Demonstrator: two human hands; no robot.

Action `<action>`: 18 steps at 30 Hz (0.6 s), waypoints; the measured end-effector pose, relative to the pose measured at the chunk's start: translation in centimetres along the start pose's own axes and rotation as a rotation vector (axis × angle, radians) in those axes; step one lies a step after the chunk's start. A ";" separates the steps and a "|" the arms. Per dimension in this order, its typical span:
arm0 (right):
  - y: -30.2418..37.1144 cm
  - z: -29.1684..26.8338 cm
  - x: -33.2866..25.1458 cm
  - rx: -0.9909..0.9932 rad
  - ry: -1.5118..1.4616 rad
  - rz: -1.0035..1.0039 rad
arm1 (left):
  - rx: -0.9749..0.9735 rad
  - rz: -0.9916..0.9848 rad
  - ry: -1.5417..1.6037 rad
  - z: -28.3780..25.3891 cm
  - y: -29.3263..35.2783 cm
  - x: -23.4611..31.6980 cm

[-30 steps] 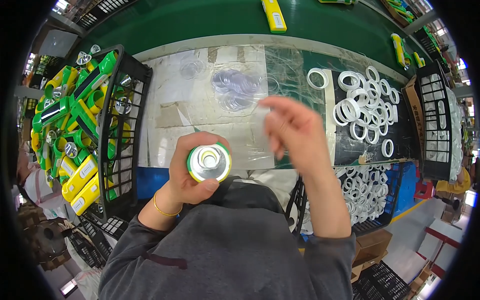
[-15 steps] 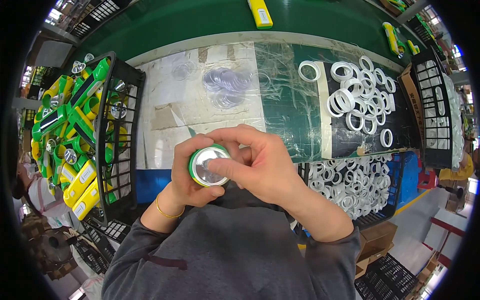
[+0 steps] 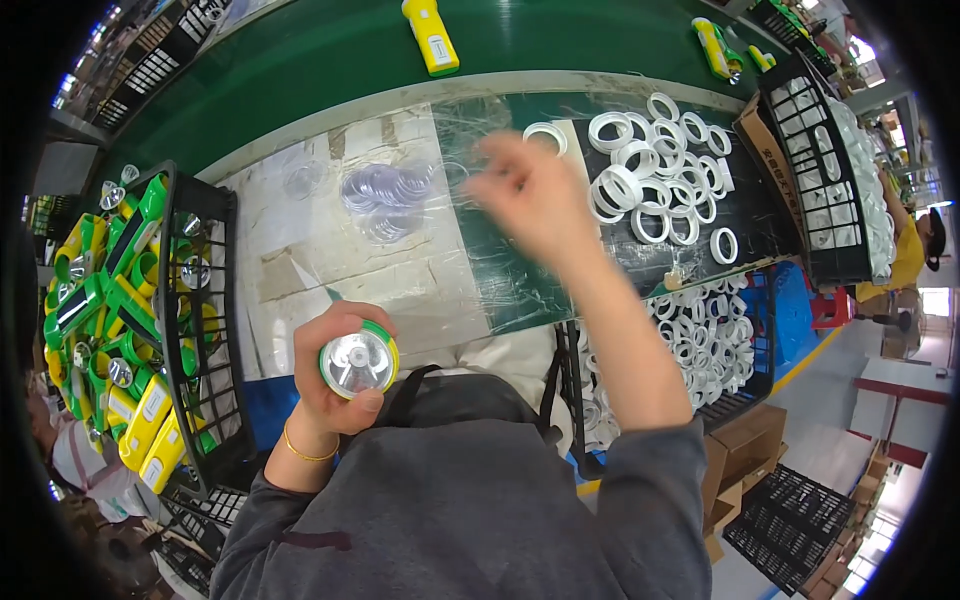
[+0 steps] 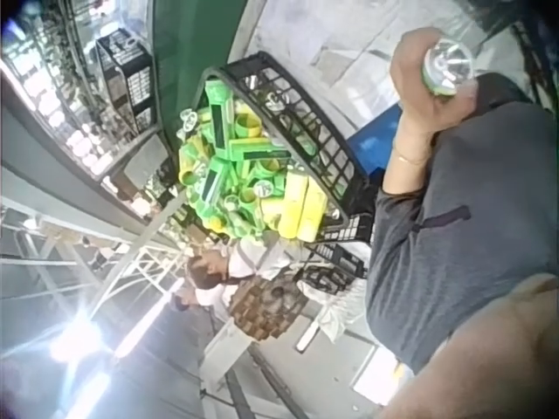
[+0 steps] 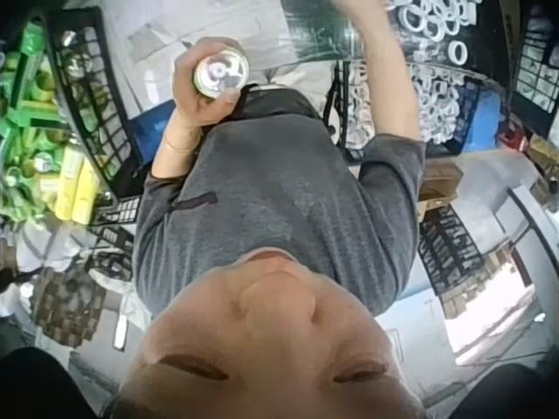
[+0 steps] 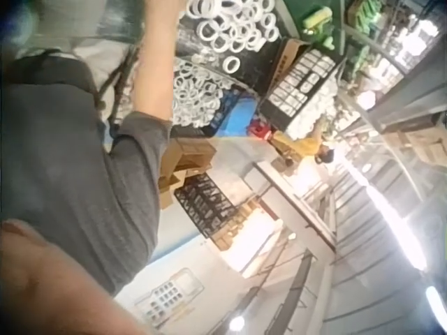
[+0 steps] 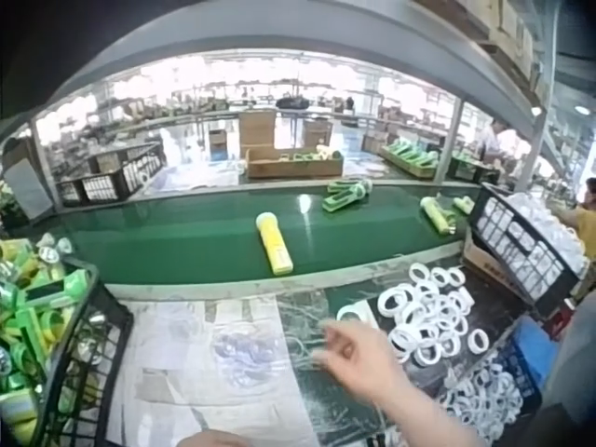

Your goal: Assembling the internal reflector and outer lens cover onto flashlight bodies on a factory line.

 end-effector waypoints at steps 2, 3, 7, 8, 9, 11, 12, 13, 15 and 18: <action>-2.7 -3.0 5.2 0.210 0.678 -0.187 | 0.004 0.015 0.004 0.1 -0.5 0.1; -3.5 -3.8 7.2 0.217 0.739 -0.132 | 0.000 -0.012 0.040 0.3 -0.6 0.2; -4.8 -4.2 7.5 -0.041 0.771 0.027 | 0.044 -0.060 0.108 0.0 -0.6 0.2; -4.3 -4.1 6.3 -0.053 0.764 0.019 | 0.053 -0.069 0.099 0.0 -0.4 0.2; -3.8 -3.6 5.0 -0.084 0.858 -0.083 | 0.084 -0.096 0.112 -0.1 -0.1 0.1; -1.9 -2.4 1.9 -0.124 0.938 -0.198 | 0.120 -0.115 0.160 -0.3 0.2 0.0; -0.4 -1.1 0.0 -0.198 1.070 -0.309 | 0.131 -0.127 0.148 -0.4 0.3 -0.2; 0.9 0.0 -1.3 -0.268 1.199 -0.426 | 0.126 -0.126 0.141 -0.4 0.2 -0.1; 3.1 2.2 0.2 -0.300 1.160 -0.430 | 0.086 -0.126 0.194 -0.2 -0.2 -0.3; 3.6 3.0 -1.6 -0.472 0.949 -0.472 | 0.088 -0.141 0.169 -0.2 0.2 -0.1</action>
Point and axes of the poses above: each hand's wrist, its own y-axis away from the middle knuckle, its own z-axis out of the palm, x = y × z, the point moved 1 cm from there along -y, towards the middle knuckle, and after that the axes turned 1 degree about -z, right-handed, at the moved point
